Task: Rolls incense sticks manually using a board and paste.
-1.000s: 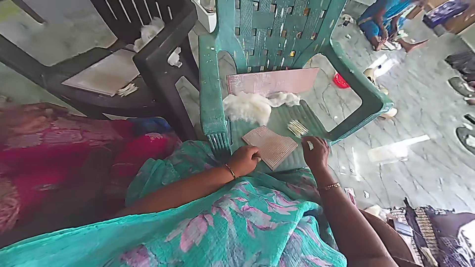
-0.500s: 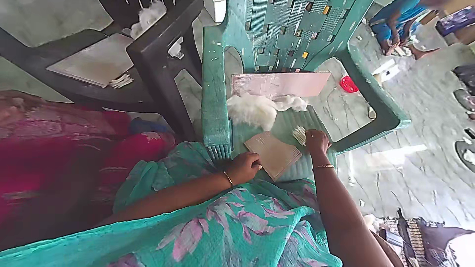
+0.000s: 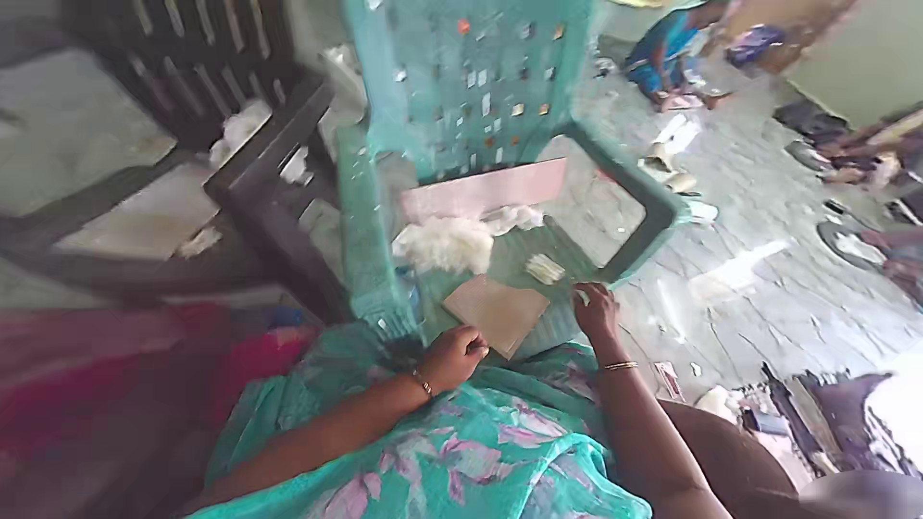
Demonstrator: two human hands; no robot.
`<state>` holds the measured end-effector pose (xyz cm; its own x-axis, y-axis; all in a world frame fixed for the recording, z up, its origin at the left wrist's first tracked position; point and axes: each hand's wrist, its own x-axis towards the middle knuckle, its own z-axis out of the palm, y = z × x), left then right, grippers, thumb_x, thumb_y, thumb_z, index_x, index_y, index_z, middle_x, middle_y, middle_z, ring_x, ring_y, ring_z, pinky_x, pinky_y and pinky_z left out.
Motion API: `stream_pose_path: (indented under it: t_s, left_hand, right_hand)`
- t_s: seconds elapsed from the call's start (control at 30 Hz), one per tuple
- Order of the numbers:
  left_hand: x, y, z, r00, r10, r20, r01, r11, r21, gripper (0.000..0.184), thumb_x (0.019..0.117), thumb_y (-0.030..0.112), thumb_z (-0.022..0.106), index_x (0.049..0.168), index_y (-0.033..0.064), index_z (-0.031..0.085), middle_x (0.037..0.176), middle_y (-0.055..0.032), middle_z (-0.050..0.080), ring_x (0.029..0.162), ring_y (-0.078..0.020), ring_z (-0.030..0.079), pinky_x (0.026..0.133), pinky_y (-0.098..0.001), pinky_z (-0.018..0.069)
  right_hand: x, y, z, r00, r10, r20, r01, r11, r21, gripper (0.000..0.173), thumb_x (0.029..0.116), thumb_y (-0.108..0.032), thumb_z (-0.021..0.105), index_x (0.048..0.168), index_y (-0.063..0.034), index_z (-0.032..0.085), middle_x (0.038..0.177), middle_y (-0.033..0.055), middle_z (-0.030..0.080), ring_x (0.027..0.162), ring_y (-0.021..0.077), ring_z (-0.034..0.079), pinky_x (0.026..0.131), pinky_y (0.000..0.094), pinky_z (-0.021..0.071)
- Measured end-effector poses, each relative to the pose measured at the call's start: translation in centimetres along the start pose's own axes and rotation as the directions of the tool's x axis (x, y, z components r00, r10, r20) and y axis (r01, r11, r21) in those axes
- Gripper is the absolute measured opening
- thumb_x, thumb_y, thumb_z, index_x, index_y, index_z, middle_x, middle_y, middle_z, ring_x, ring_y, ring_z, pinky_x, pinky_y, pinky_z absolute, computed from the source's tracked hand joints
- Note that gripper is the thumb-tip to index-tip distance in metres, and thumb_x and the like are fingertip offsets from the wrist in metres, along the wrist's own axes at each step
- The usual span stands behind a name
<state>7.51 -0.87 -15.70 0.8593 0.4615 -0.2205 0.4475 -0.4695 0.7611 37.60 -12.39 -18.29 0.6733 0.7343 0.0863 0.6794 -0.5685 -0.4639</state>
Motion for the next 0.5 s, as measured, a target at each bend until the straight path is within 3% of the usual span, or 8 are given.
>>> stream_pose_path:
  t_s: [0.07, 0.13, 0.2, 0.27, 0.33, 0.4, 0.5]
  left_hand:
    - [-0.4, 0.4, 0.4, 0.999, 0.022, -0.044, -0.02, 0.999, 0.044, 0.03, 0.1049, 0.019, 0.057, 0.116, -0.0057, 0.068, 0.114, -0.0217, 0.068, 0.107, -0.0301, 0.066, 0.099, -0.0443, 0.0513]
    - [-0.5, 0.6, 0.7, 0.986, 0.072, -0.15, -0.065, 0.997, 0.053, 0.029, 0.1035, 0.018, 0.059, 0.115, -0.0072, 0.068, 0.11, -0.0228, 0.069, 0.102, -0.0315, 0.068, 0.096, -0.0469, 0.0535]
    - [-0.4, 1.0, 0.9, 0.967, 0.111, -0.23, -0.105, 0.994, 0.037, 0.026, 0.1025, 0.017, 0.06, 0.111, -0.0058, 0.068, 0.099, -0.0185, 0.069, 0.087, -0.0256, 0.066, 0.084, -0.0444, 0.0551]
    - [-0.3, 2.3, 1.2, 0.957, 0.15, -0.248, -0.148, 0.989, 0.027, 0.022, 0.1014, 0.016, 0.061, 0.109, -0.0042, 0.067, 0.092, -0.0138, 0.067, 0.074, -0.0181, 0.062, 0.073, -0.038, 0.0544]
    - [-0.5, 4.3, 1.5, 0.96, 0.195, -0.203, -0.189, 0.981, 0.046, 0.021, 0.1002, 0.016, 0.062, 0.108, -0.003, 0.068, 0.093, -0.0112, 0.069, 0.072, -0.0141, 0.063, 0.071, -0.0334, 0.0547]
    - [-0.7, 6.2, 1.9, 0.956, 0.248, -0.157, -0.24, 0.968, 0.07, 0.02, 0.0985, 0.017, 0.063, 0.106, -0.0008, 0.068, 0.087, -0.0066, 0.068, 0.068, -0.0095, 0.061, 0.067, -0.0286, 0.0537]
    - [-1.5, 9.4, 1.7, 0.915, 0.373, -0.154, -0.353, 0.925, 0.144, 0.024, 0.0975, 0.018, 0.063, 0.11, -0.0016, 0.068, 0.091, -0.01, 0.069, 0.073, -0.015, 0.065, 0.071, -0.0343, 0.0561]
  right_hand:
    - [-1.6, -1.1, -0.8, 1.0, 0.011, 0.003, -0.011, 0.991, 0.134, 0.029, 0.102, -0.019, 0.058, 0.123, -0.0049, 0.072, 0.131, 0.0211, 0.066, 0.129, 0.0406, 0.057, 0.11, 0.061, 0.0406]
    - [-4.2, -2.7, -1.7, 0.996, -0.022, 0.082, -0.008, 0.935, 0.355, 0.029, 0.1008, -0.012, 0.059, 0.125, -0.0019, 0.071, 0.13, 0.0187, 0.067, 0.125, 0.0309, 0.061, 0.109, 0.0477, 0.0453]
    - [-6.8, -4.1, -1.8, 0.966, -0.143, 0.215, -0.033, 0.758, 0.652, 0.03, 0.0971, -0.003, 0.061, 0.126, 0.0044, 0.067, 0.128, 0.0184, 0.067, 0.114, 0.0215, 0.065, 0.1, 0.0376, 0.0514]
    - [-8.9, -5.2, -1.5, 0.909, -0.309, 0.279, -0.066, 0.555, 0.829, 0.03, 0.0977, -0.005, 0.062, 0.126, 0.0063, 0.063, 0.132, 0.0158, 0.063, 0.11, 0.0148, 0.063, 0.094, 0.0333, 0.053]
    - [-10.6, -6.1, -1.7, 0.895, -0.367, 0.255, -0.088, 0.415, 0.906, 0.033, 0.1027, -0.014, 0.057, 0.13, 0.0031, 0.062, 0.124, 0.0099, 0.066, 0.1, 0.0107, 0.064, 0.087, 0.0319, 0.0543]
    - [-12.1, -6.7, -2.5, 0.919, -0.35, 0.179, -0.061, 0.322, 0.945, 0.028, 0.1077, -0.018, 0.049, 0.12, -0.0001, 0.067, 0.105, 0.0006, 0.072, 0.089, 0.0051, 0.066, 0.08, 0.0271, 0.0549]
    - [-13.4, -6.6, -5.3, 0.95, -0.31, 0.029, 0.055, 0.258, 0.965, 0.032, 0.1101, -0.019, 0.041, 0.103, -0.0019, 0.067, 0.094, -0.0031, 0.071, 0.087, 0.004, 0.066, 0.082, 0.0267, 0.0548]
